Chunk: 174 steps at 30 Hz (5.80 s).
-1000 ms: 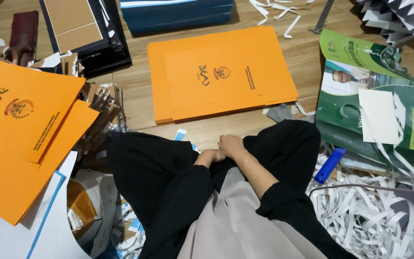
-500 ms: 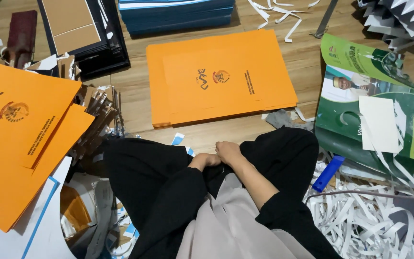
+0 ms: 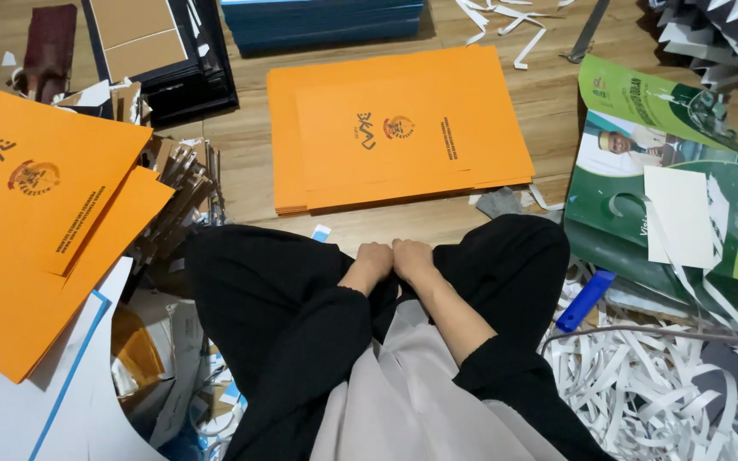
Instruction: The person sits cross-legged on the floor and folds orange papers in half. They smooth the creases with their hands and stack the folded papers. The person also opens a folded paper to check the inside before folding it again.
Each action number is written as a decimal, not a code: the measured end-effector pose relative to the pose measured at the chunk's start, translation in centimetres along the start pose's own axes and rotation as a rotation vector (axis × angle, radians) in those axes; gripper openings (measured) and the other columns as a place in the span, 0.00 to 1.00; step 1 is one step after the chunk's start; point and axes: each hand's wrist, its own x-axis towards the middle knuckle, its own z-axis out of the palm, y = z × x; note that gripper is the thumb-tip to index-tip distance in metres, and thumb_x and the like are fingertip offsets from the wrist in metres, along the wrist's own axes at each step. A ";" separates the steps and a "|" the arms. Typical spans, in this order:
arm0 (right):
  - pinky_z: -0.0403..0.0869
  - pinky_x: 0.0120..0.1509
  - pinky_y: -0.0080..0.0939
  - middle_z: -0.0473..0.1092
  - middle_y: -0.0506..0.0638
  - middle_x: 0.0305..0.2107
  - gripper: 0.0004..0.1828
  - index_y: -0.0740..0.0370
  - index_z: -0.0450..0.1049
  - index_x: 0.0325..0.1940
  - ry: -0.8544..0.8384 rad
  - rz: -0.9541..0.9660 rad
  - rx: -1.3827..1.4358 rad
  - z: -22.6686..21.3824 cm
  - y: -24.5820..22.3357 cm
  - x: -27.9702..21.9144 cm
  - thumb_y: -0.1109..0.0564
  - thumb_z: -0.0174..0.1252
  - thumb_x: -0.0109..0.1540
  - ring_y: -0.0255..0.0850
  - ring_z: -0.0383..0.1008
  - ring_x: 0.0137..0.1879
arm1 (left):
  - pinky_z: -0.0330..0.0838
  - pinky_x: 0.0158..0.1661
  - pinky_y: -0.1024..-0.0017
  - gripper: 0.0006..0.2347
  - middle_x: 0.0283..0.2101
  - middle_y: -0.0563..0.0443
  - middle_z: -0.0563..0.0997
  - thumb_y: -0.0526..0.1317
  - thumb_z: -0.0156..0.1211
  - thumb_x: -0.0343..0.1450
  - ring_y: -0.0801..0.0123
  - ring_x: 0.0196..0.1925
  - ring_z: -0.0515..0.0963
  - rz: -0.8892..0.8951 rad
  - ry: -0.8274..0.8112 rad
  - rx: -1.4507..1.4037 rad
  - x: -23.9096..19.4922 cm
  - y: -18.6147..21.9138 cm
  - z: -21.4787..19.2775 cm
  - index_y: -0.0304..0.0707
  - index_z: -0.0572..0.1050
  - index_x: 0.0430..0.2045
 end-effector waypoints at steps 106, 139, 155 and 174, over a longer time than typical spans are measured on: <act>0.69 0.22 0.27 0.70 0.46 0.20 0.11 0.54 0.76 0.33 0.648 0.497 0.907 -4.9 22.6 13.9 0.65 0.50 0.54 0.30 0.69 0.22 | 0.68 0.45 0.69 0.09 0.36 0.52 0.72 0.36 0.54 0.66 0.62 0.42 0.74 -0.637 0.636 -0.916 -5.0 -16.2 -13.2 0.46 0.75 0.38; 0.68 0.42 0.49 0.71 0.53 0.25 0.08 0.55 0.76 0.31 0.544 0.458 0.461 -8.2 17.3 12.2 0.63 0.52 0.54 0.54 0.71 0.37 | 0.71 0.38 0.74 0.08 0.27 0.50 0.75 0.30 0.52 0.64 0.68 0.33 0.76 -0.723 0.716 -1.106 -4.7 -16.0 -14.1 0.40 0.78 0.30; 0.66 0.35 0.44 0.67 0.52 0.20 0.06 0.61 0.73 0.29 0.562 0.481 0.614 -6.3 19.1 13.2 0.57 0.53 0.57 0.47 0.70 0.32 | 0.71 0.37 0.66 0.08 0.30 0.51 0.75 0.36 0.51 0.65 0.60 0.37 0.76 -0.730 0.585 -0.780 -4.7 -15.7 -14.3 0.47 0.77 0.33; 0.69 0.38 0.38 0.72 0.50 0.25 0.05 0.52 0.77 0.32 0.516 0.541 0.644 -5.8 20.4 14.1 0.58 0.59 0.52 0.46 0.73 0.36 | 0.71 0.36 0.63 0.07 0.29 0.52 0.74 0.38 0.52 0.65 0.60 0.35 0.76 -0.752 0.557 -0.701 -4.7 -15.5 -14.3 0.49 0.77 0.32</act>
